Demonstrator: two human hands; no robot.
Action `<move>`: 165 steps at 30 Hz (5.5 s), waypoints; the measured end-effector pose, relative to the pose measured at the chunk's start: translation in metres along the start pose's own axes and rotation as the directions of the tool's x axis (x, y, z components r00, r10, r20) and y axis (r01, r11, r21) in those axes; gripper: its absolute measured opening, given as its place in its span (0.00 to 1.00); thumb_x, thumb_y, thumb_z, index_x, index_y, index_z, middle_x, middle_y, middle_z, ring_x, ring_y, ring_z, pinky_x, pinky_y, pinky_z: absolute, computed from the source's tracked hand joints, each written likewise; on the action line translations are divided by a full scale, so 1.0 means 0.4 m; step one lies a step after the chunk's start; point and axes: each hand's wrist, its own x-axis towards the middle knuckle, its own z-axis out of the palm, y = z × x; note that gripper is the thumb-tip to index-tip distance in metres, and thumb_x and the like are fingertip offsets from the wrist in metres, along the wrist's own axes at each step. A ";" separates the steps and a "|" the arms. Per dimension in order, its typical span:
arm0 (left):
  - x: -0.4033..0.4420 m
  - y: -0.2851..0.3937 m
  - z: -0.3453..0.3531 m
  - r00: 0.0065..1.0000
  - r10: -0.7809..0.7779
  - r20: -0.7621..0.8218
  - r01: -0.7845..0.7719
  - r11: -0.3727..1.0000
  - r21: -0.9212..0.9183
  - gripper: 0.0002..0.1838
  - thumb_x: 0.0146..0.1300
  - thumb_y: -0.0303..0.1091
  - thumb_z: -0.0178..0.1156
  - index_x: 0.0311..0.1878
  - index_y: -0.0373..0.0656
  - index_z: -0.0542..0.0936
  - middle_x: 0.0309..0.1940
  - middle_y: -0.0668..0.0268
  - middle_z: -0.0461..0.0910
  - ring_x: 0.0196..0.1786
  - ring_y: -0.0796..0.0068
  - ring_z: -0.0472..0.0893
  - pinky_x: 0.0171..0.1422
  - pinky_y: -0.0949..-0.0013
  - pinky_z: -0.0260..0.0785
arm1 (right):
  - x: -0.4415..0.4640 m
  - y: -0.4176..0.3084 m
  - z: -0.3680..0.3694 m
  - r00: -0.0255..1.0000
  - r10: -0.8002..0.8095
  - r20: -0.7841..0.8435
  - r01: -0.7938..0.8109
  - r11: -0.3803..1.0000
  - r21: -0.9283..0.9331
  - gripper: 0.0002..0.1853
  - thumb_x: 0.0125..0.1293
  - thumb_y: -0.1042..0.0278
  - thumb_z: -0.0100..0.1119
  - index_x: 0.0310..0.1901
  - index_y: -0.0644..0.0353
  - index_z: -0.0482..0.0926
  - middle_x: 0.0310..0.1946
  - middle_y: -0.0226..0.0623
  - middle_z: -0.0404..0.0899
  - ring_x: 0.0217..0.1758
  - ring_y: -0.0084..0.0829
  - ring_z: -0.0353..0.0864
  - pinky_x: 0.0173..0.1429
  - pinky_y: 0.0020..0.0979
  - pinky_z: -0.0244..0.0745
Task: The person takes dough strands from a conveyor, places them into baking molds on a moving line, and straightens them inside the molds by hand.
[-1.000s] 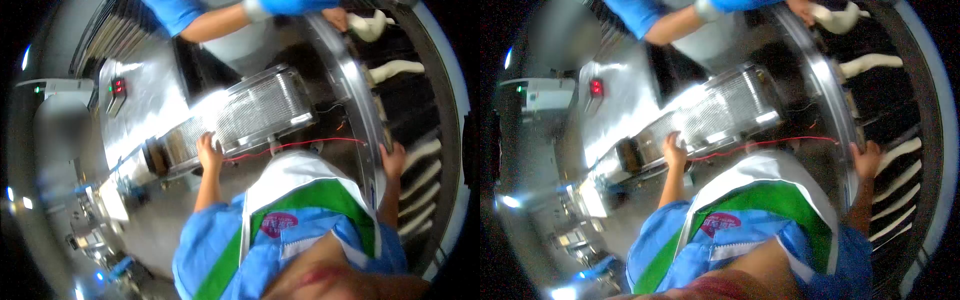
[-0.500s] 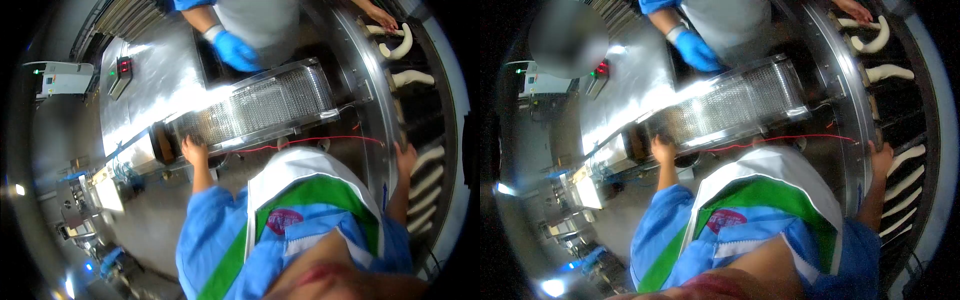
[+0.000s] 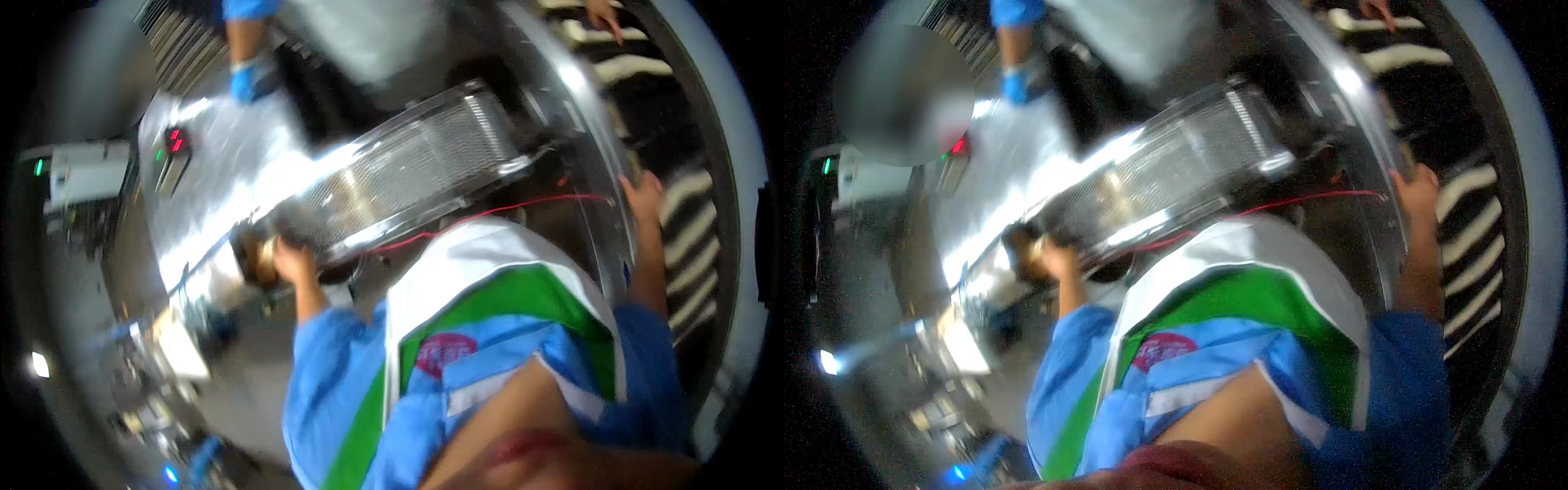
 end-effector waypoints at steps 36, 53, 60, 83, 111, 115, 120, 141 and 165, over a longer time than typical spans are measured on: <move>-0.129 0.402 -0.627 0.808 0.476 -0.348 -0.097 -0.476 -0.874 0.18 0.55 0.29 0.57 0.50 0.36 0.75 0.44 0.51 0.77 0.52 0.58 0.76 0.63 0.51 0.66 | 0.131 -0.173 -0.129 0.968 -0.031 0.251 -0.023 0.977 0.211 0.31 0.50 0.45 0.64 0.46 0.65 0.73 0.42 0.44 0.77 0.54 0.40 0.68 0.74 0.46 0.39; -0.642 1.543 -0.104 -0.165 0.973 0.161 -0.947 -0.110 -0.302 0.26 0.49 0.30 0.65 0.54 0.52 0.73 0.51 0.54 0.72 0.49 0.52 0.76 0.54 0.56 0.70 | 0.074 -0.035 -0.114 0.969 -0.159 0.188 0.080 0.926 0.370 0.28 0.47 0.49 0.67 0.41 0.66 0.74 0.37 0.44 0.76 0.54 0.44 0.69 0.71 0.57 0.36; -0.712 1.646 -0.068 -0.285 0.942 0.180 -0.946 -0.246 -0.210 0.12 0.59 0.33 0.53 0.47 0.51 0.77 0.45 0.56 0.73 0.46 0.53 0.78 0.49 0.57 0.72 | 0.106 -0.008 -0.132 0.959 -0.167 0.230 0.058 0.908 0.414 0.26 0.48 0.50 0.66 0.40 0.65 0.74 0.35 0.45 0.76 0.53 0.44 0.69 0.71 0.57 0.34; -0.127 0.418 -0.016 0.902 0.430 -0.041 -0.423 0.859 -0.290 0.12 0.52 0.30 0.61 0.42 0.45 0.79 0.47 0.58 0.76 0.51 0.54 0.74 0.55 0.59 0.66 | 0.323 -0.247 -0.041 0.993 -0.103 0.057 0.101 0.994 0.050 0.37 0.56 0.48 0.61 0.61 0.64 0.63 0.61 0.52 0.63 0.68 0.44 0.57 0.70 0.55 0.43; 0.247 0.058 0.081 0.992 -0.020 -0.128 -0.001 0.987 -0.162 0.32 0.47 0.29 0.66 0.60 0.43 0.70 0.59 0.53 0.67 0.60 0.55 0.69 0.66 0.58 0.61 | 0.003 0.087 -0.020 0.932 0.360 -0.038 -0.356 0.931 0.081 0.31 0.60 0.46 0.57 0.62 0.48 0.65 0.65 0.41 0.59 0.68 0.44 0.59 0.64 0.60 0.53; 0.250 0.096 0.064 0.996 -0.070 -0.060 0.064 0.993 -0.098 0.32 0.44 0.31 0.64 0.58 0.44 0.72 0.58 0.52 0.68 0.60 0.54 0.70 0.65 0.58 0.62 | -0.034 0.027 -0.092 0.734 0.661 0.155 -0.660 0.748 -0.063 0.30 0.62 0.46 0.55 0.63 0.45 0.63 0.68 0.37 0.54 0.71 0.43 0.52 0.66 0.67 0.41; 0.339 -0.003 0.156 0.997 0.007 -0.076 -0.025 0.970 -0.242 0.31 0.44 0.33 0.62 0.57 0.44 0.73 0.55 0.54 0.71 0.55 0.56 0.73 0.60 0.57 0.65 | -0.049 0.058 -0.138 0.654 0.729 0.203 -0.730 0.679 -0.086 0.30 0.64 0.44 0.51 0.65 0.44 0.61 0.69 0.36 0.51 0.72 0.41 0.48 0.67 0.66 0.40; 0.237 0.049 0.047 0.999 -0.006 -0.044 0.011 0.994 0.110 0.26 0.56 0.28 0.50 0.62 0.49 0.68 0.64 0.50 0.61 0.66 0.53 0.62 0.69 0.56 0.55 | -0.146 0.281 -0.010 0.713 0.695 0.092 -0.687 0.719 -0.104 0.42 0.59 0.28 0.41 0.62 0.58 0.66 0.59 0.48 0.67 0.60 0.46 0.66 0.60 0.47 0.65; 0.213 0.066 0.024 0.933 0.304 -0.194 -0.281 0.950 0.137 0.30 0.49 0.21 0.54 0.60 0.49 0.69 0.60 0.60 0.68 0.63 0.56 0.65 0.65 0.56 0.60 | 0.010 0.152 0.029 0.925 0.370 0.089 -0.378 0.920 0.107 0.37 0.64 0.33 0.39 0.59 0.60 0.69 0.61 0.54 0.63 0.67 0.50 0.58 0.65 0.50 0.59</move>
